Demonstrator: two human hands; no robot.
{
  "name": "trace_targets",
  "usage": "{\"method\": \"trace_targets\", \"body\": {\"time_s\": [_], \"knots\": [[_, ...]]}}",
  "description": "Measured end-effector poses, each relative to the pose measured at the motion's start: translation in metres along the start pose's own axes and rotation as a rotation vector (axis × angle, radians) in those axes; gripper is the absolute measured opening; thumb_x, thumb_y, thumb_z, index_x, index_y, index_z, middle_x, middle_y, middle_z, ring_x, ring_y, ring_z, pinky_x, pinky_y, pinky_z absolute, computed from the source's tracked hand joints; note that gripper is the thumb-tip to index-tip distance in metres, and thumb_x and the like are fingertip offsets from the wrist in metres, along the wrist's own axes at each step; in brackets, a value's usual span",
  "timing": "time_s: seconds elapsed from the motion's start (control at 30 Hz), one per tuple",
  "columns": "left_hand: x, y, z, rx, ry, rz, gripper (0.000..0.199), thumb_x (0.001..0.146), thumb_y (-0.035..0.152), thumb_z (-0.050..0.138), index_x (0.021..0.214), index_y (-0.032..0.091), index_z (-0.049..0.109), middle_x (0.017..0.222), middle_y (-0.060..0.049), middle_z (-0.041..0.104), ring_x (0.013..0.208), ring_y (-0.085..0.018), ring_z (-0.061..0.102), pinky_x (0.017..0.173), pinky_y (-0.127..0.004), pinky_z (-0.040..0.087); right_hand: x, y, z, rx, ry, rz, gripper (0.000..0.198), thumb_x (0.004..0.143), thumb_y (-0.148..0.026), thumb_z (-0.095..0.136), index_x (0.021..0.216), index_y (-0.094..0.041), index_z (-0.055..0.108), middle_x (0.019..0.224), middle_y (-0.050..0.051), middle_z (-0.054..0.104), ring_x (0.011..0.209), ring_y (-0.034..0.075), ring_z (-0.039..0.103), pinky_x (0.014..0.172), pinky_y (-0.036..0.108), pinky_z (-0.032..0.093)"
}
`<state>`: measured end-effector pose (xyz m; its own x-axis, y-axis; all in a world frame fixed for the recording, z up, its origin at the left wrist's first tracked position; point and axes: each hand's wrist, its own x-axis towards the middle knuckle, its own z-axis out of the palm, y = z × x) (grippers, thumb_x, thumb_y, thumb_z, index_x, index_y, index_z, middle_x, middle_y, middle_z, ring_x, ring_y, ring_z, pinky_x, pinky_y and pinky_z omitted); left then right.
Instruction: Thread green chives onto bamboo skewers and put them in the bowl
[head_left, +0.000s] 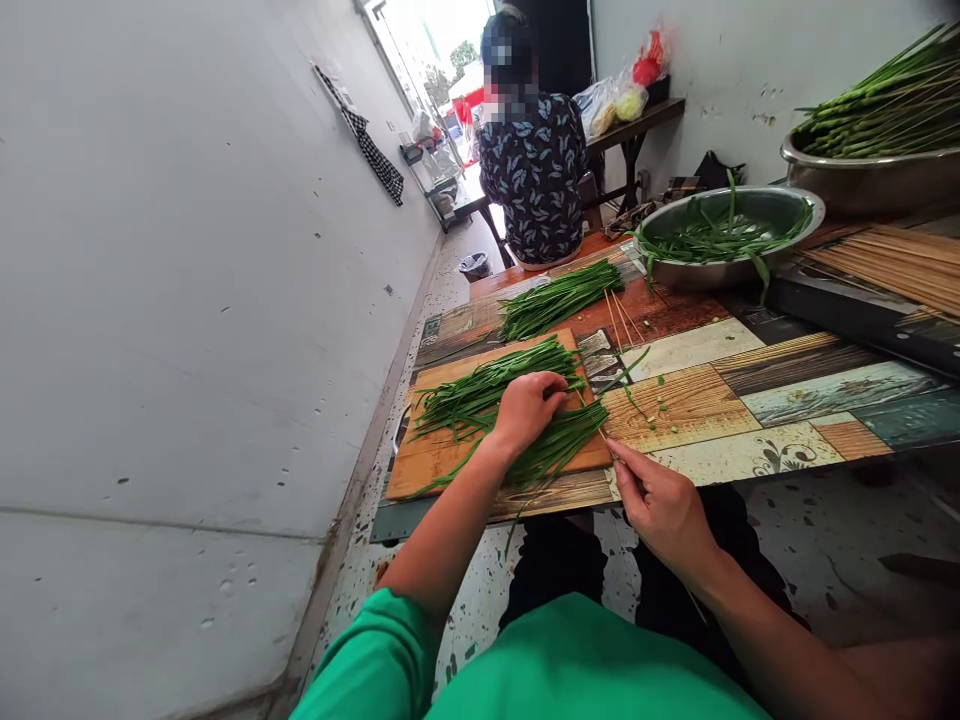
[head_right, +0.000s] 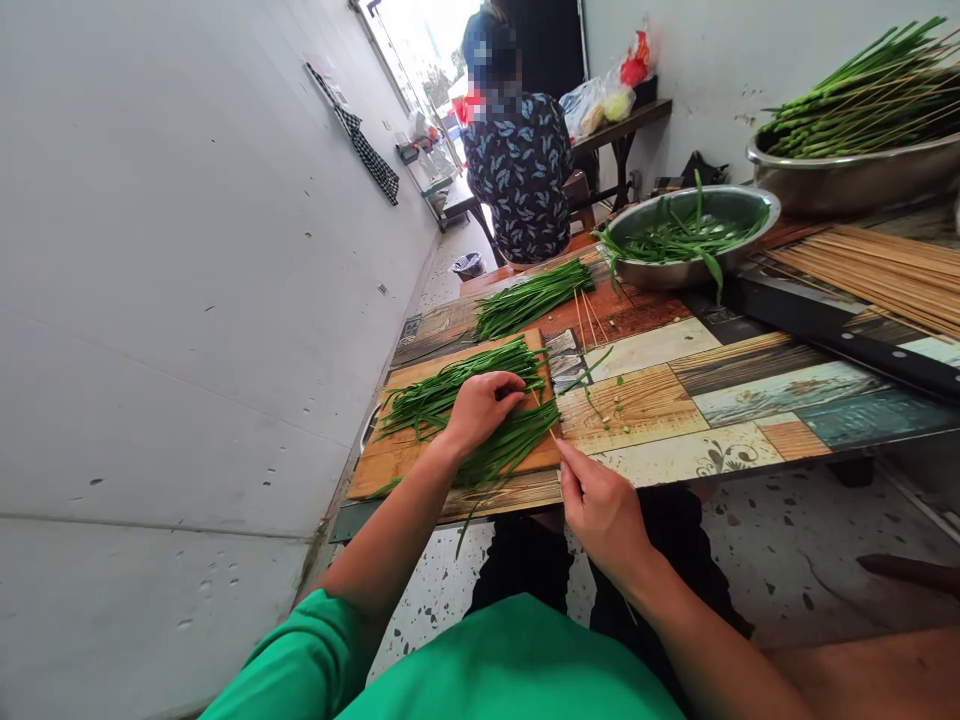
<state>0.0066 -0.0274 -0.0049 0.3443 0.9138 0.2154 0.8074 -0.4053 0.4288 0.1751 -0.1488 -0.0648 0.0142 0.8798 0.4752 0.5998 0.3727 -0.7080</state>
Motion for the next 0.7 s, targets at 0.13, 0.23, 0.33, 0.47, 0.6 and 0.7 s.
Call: {"method": "trace_targets", "body": {"time_s": [0.13,0.23,0.33,0.47,0.6,0.7], "knots": [[0.002,-0.005,-0.002,0.071,-0.008,0.029,0.017,0.076,0.019,0.067,0.093,0.018,0.07,0.084,-0.003,0.069,0.078,-0.015,0.06,0.076,-0.026,0.047,0.0,0.002,0.002,0.009,0.006,-0.007,0.034,0.088,-0.019,0.044,0.114,-0.016,0.065,0.105,0.009,0.071,0.088,0.02,0.07,0.076,0.028,0.058],[0.002,-0.006,-0.006,0.076,-0.034,0.012,0.017,0.076,0.021,0.067,0.093,0.018,0.071,0.085,-0.003,0.07,0.079,-0.015,0.061,0.077,-0.027,0.048,-0.001,0.002,0.001,0.0,0.018,-0.016,0.034,0.088,-0.019,0.044,0.113,-0.015,0.065,0.103,0.009,0.072,0.086,0.02,0.071,0.073,0.027,0.058],[0.002,-0.006,-0.011,0.085,-0.051,-0.013,0.014,0.078,0.018,0.065,0.088,0.02,0.073,0.087,-0.003,0.071,0.082,-0.016,0.063,0.08,-0.028,0.047,-0.001,0.002,0.002,-0.01,0.025,-0.048,0.034,0.088,-0.018,0.042,0.112,-0.015,0.066,0.101,0.009,0.073,0.083,0.018,0.071,0.069,0.024,0.058],[0.003,-0.006,-0.013,0.095,-0.05,-0.038,0.011,0.076,0.016,0.064,0.083,0.02,0.073,0.082,-0.002,0.071,0.077,-0.015,0.062,0.075,-0.027,0.046,0.0,0.003,0.004,-0.026,0.028,-0.081,0.035,0.088,-0.016,0.041,0.112,-0.015,0.066,0.102,0.009,0.072,0.084,0.018,0.071,0.07,0.024,0.058],[0.004,-0.005,-0.01,0.028,0.0,-0.079,0.008,0.076,0.018,0.063,0.079,0.018,0.071,0.074,0.0,0.069,0.068,-0.012,0.059,0.068,-0.024,0.044,0.0,0.002,0.005,-0.016,0.027,-0.05,0.034,0.089,-0.017,0.042,0.114,-0.016,0.065,0.104,0.009,0.072,0.086,0.018,0.071,0.074,0.026,0.058],[0.004,-0.004,-0.008,-0.084,0.028,-0.152,0.011,0.078,0.02,0.061,0.081,0.017,0.07,0.071,0.0,0.068,0.064,-0.011,0.058,0.063,-0.022,0.043,0.0,0.001,0.005,0.009,0.012,-0.038,0.035,0.088,-0.016,0.042,0.115,-0.016,0.064,0.103,0.009,0.072,0.085,0.018,0.071,0.073,0.027,0.058]]}}
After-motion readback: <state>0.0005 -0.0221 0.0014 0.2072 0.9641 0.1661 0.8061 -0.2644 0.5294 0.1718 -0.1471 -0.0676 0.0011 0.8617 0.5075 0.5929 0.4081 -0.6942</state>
